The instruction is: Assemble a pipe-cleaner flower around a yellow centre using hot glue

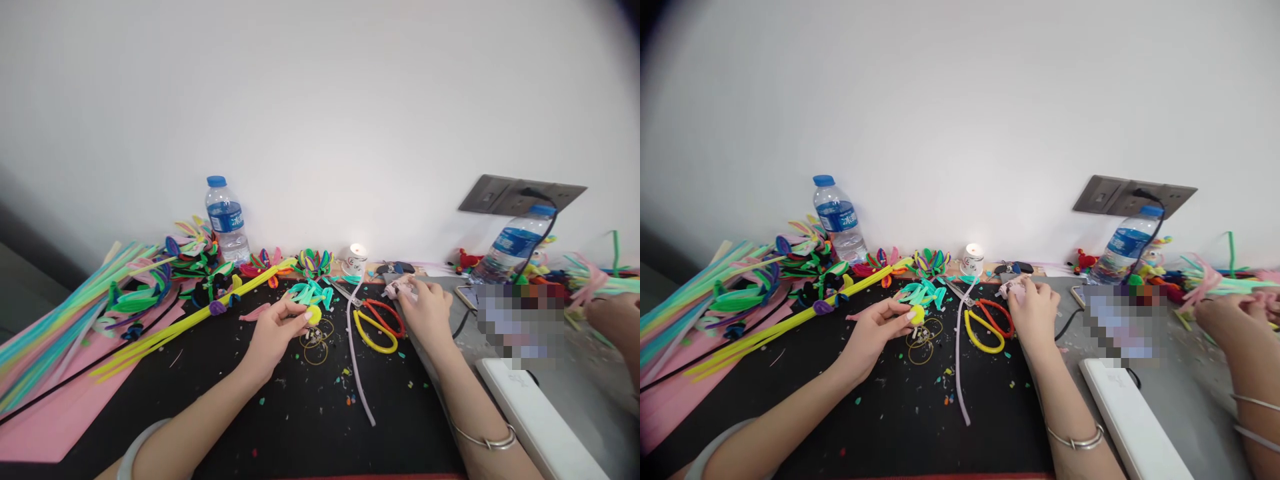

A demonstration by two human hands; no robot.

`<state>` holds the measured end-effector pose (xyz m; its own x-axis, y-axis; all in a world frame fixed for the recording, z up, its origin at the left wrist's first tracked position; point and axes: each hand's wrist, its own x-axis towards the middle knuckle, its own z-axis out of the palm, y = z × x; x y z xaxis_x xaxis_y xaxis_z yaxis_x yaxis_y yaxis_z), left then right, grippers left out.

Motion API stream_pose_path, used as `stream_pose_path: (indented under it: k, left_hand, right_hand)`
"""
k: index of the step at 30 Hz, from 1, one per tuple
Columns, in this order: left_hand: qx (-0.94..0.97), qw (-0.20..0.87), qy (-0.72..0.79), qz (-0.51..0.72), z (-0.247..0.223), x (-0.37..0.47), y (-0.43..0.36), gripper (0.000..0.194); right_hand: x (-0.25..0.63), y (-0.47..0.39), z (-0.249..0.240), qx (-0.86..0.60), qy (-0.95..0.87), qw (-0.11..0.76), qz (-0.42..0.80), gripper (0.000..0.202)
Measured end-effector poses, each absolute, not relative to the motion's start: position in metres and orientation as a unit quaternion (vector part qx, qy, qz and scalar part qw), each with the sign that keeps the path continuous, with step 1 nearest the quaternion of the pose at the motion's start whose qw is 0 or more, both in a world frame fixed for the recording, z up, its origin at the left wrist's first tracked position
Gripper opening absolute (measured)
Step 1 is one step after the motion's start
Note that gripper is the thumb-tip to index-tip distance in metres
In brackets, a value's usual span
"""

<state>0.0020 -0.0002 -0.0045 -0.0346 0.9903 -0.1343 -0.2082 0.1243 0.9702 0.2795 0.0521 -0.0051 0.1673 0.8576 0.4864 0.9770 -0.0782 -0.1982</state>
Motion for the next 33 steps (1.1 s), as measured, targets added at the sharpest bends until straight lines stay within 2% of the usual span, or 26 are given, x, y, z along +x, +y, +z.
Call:
stream_pose_path:
  k: [3, 6, 10, 13, 17, 22, 27, 33]
  left_hand:
    - [0.411, 0.555, 0.490, 0.532, -0.005, 0.003, 0.000, 0.024]
    - [0.427, 0.549, 0.488, 0.527, -0.007, 0.003, 0.000, 0.024]
    - [0.452, 0.545, 0.482, 0.516, -0.007, 0.005, 0.000, 0.021]
    - [0.457, 0.546, 0.476, 0.516, -0.006, 0.005, -0.001, 0.021]
    - [0.449, 0.580, 0.456, 0.505, -0.006, 0.006, -0.002, 0.023]
    - [0.470, 0.588, 0.431, 0.497, -0.008, 0.006, -0.003, 0.021]
    - [0.473, 0.589, 0.429, 0.495, -0.011, 0.006, -0.001, 0.018]
    - [0.475, 0.591, 0.433, 0.488, -0.011, 0.007, -0.002, 0.017]
  right_hand:
    - [0.263, 0.051, -0.003, -0.603, -0.734, 0.311, -0.043, 0.032]
    - [0.244, 0.053, -0.010, -0.531, -0.802, 0.274, 0.013, 0.036]
    - [0.227, 0.060, -0.020, -0.526, -0.809, 0.260, 0.013, 0.040]
    - [0.224, 0.061, -0.019, -0.524, -0.786, 0.320, 0.068, 0.033]
    - [0.226, 0.049, -0.009, -0.540, -0.681, 0.439, 0.228, 0.021]
    - [0.223, 0.033, 0.001, -0.488, -0.596, 0.512, 0.381, 0.018]
    - [0.213, 0.025, 0.007, -0.462, -0.589, 0.486, 0.450, 0.019]
    - [0.207, 0.017, 0.003, -0.457, -0.620, 0.433, 0.469, 0.013]
